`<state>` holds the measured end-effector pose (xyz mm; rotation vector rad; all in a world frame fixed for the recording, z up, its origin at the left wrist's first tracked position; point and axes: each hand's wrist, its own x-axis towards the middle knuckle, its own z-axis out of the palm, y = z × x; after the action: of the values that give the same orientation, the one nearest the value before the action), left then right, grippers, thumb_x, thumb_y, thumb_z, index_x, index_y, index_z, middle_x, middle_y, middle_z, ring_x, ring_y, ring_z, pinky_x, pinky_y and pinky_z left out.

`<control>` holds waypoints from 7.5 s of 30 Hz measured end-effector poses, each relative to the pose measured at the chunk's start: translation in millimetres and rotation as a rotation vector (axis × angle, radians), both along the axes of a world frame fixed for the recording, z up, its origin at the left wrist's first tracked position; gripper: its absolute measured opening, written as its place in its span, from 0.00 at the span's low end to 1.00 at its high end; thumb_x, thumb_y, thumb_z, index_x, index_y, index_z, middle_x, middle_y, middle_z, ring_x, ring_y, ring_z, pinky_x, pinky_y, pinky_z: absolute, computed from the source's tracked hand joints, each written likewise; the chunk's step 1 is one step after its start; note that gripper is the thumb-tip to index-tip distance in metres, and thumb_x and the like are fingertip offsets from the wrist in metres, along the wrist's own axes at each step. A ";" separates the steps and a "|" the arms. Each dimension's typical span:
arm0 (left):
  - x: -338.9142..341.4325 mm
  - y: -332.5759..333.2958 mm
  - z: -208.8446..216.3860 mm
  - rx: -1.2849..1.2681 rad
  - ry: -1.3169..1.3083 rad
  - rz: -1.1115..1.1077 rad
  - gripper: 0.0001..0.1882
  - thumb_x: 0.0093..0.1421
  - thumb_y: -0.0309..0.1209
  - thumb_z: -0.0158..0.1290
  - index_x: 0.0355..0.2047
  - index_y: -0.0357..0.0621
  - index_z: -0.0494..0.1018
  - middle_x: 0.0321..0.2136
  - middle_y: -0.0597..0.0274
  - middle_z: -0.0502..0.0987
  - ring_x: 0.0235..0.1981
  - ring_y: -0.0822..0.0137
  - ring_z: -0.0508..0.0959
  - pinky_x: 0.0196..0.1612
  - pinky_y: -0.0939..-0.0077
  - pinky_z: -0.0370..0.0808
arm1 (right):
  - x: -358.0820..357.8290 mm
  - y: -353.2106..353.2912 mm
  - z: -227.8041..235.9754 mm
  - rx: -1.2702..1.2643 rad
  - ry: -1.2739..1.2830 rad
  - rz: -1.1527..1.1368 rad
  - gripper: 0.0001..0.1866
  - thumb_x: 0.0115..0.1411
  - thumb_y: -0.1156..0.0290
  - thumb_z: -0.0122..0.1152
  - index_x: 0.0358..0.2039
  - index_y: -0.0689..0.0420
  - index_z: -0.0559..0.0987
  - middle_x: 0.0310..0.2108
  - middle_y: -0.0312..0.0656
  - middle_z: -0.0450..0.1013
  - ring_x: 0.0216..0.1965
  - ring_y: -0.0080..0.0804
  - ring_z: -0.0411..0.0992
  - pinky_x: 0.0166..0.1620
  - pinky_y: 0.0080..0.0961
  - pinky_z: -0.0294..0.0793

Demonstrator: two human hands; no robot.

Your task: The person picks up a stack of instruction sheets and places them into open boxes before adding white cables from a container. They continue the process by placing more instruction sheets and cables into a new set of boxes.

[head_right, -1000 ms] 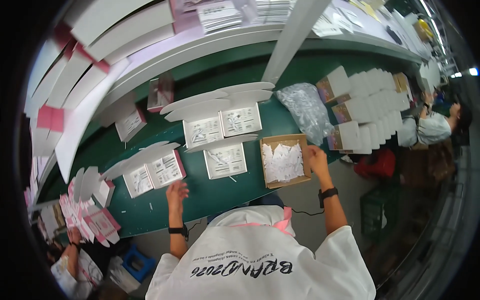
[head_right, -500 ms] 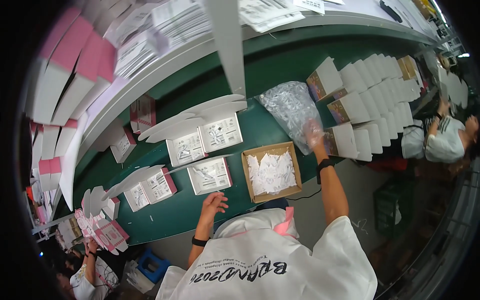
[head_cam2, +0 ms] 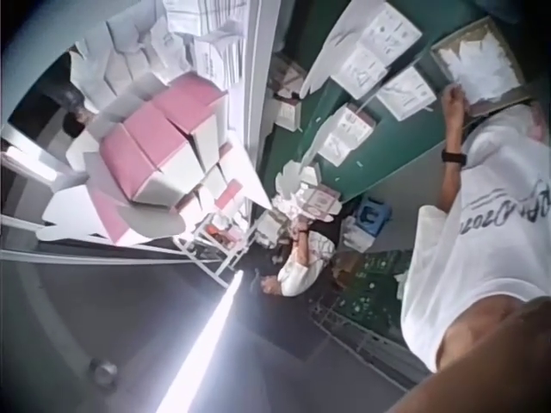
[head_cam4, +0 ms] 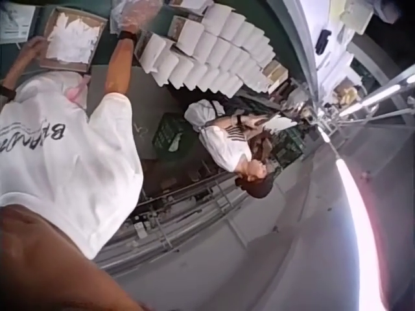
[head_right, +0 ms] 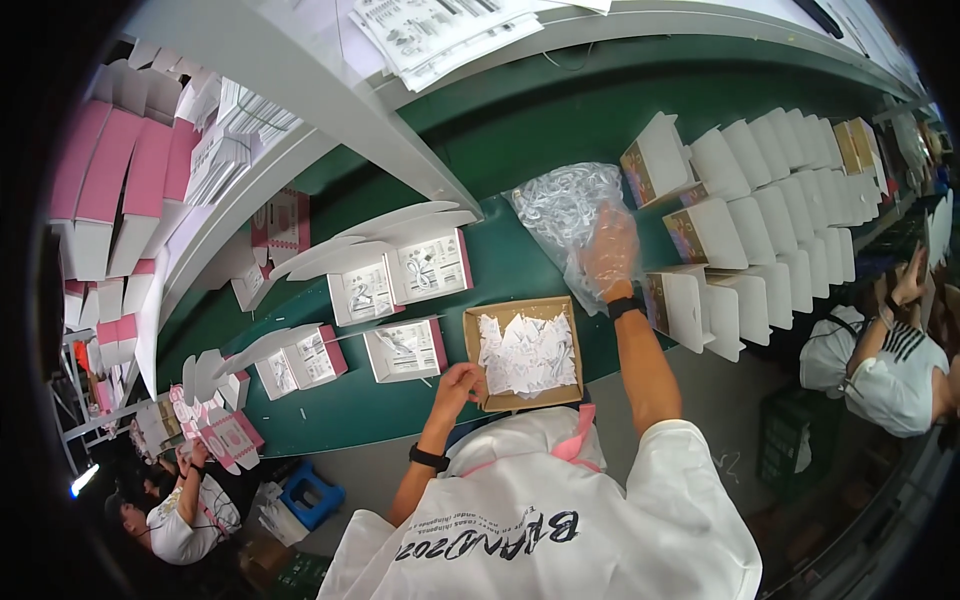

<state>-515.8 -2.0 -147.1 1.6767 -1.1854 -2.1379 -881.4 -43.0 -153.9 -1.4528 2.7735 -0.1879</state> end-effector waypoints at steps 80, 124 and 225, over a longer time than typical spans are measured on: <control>121.5 -13.6 124.8 -0.129 0.223 -0.085 0.15 0.66 0.40 0.48 0.42 0.43 0.73 0.22 0.72 0.70 0.21 0.81 0.69 0.22 0.82 0.67 | 287.6 76.9 108.6 0.081 -2.203 -0.235 0.14 0.63 0.68 0.55 0.47 0.62 0.76 0.33 0.38 0.76 0.22 0.17 0.69 0.20 0.12 0.66; 405.5 -170.3 -57.2 -0.938 -1.073 -0.271 0.17 0.61 0.40 0.48 0.25 0.39 0.70 0.25 0.50 0.76 0.32 0.47 0.74 0.34 0.51 0.68 | 200.8 162.1 47.1 -0.830 -1.429 -1.018 0.12 0.62 0.62 0.56 0.42 0.55 0.77 0.23 0.33 0.71 0.15 0.18 0.64 0.14 0.13 0.61; 237.5 -234.6 -20.9 -0.766 -0.061 0.057 0.27 0.60 0.26 0.52 0.59 0.35 0.59 0.34 0.58 0.69 0.30 0.69 0.70 0.35 0.76 0.69 | 397.8 36.7 -31.9 -0.299 -1.421 -0.576 0.31 0.60 0.73 0.53 0.62 0.58 0.57 0.35 0.43 0.74 0.31 0.29 0.75 0.32 0.23 0.76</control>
<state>-278.3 -236.5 -168.0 1.3843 -1.6569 -1.3206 -483.6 -6.3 -185.9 -0.1485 1.7940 -1.1151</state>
